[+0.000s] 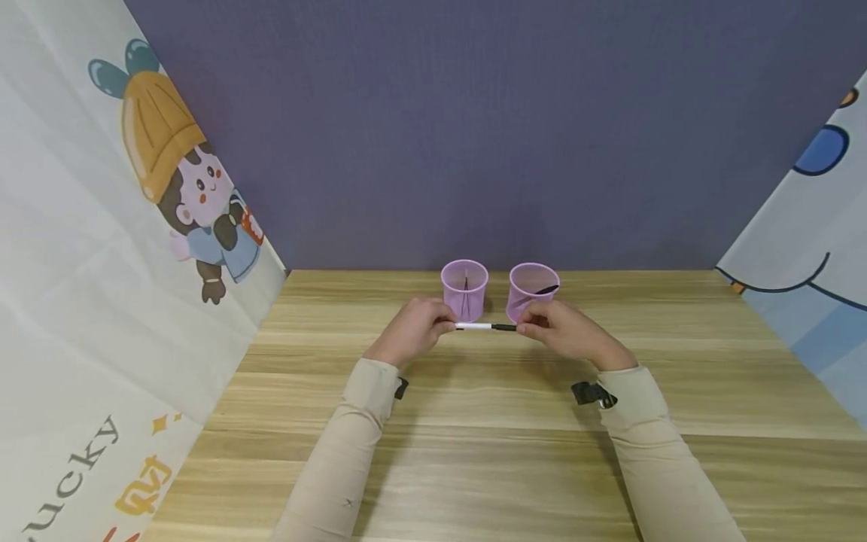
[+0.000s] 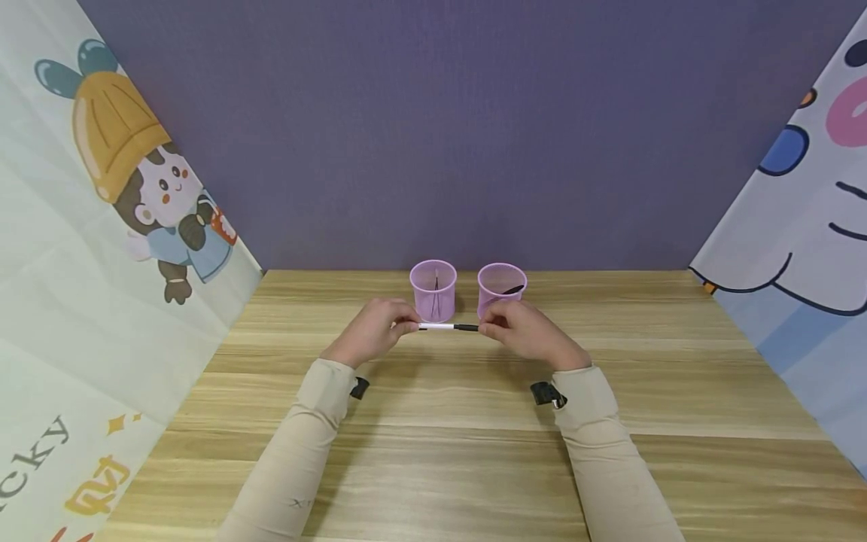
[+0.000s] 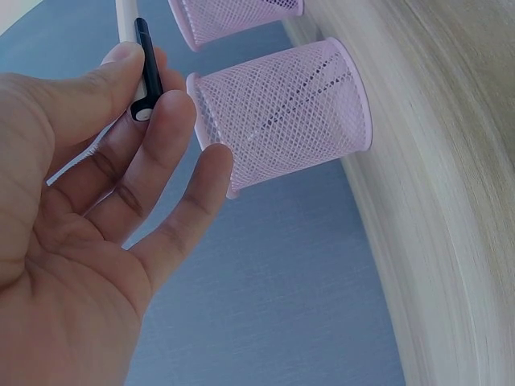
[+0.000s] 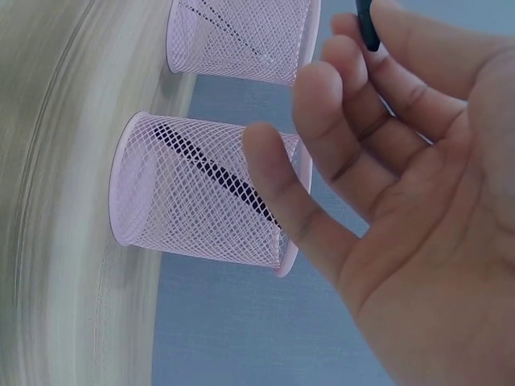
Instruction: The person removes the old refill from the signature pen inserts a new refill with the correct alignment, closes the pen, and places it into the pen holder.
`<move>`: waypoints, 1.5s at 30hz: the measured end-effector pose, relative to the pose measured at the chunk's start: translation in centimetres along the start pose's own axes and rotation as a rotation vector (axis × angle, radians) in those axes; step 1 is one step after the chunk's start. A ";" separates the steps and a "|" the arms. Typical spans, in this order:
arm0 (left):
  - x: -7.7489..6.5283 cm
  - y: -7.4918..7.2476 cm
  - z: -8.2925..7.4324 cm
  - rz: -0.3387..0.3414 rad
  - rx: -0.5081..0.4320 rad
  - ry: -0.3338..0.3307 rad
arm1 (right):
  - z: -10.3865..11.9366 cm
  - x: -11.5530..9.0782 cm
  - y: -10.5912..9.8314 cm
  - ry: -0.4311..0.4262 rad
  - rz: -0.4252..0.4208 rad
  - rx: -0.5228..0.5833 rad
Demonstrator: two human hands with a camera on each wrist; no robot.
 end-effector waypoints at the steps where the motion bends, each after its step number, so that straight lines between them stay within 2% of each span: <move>1: 0.0 0.0 0.0 0.000 0.000 0.001 | 0.0 0.0 0.0 -0.002 -0.001 0.000; 21: 0.0 -0.2 -0.1 0.002 -0.004 0.011 | -0.3 -0.1 -0.2 -0.002 -0.004 -0.005; 37: -0.1 -0.3 0.0 -0.001 0.004 -0.001 | -0.3 -0.2 -0.5 -0.056 -0.017 -0.017; 45: -0.1 -0.4 -0.1 0.003 0.007 0.008 | -0.5 -0.2 -0.5 -0.050 -0.017 0.003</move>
Point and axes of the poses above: each hand's wrist, its own x-axis towards the middle knuckle, its own y-axis out of the palm, z = x × y, the point moved 7 cm from there along x, towards the middle knuckle, and after that the axes turned 10 degrees about z, right-handed, at the moved point
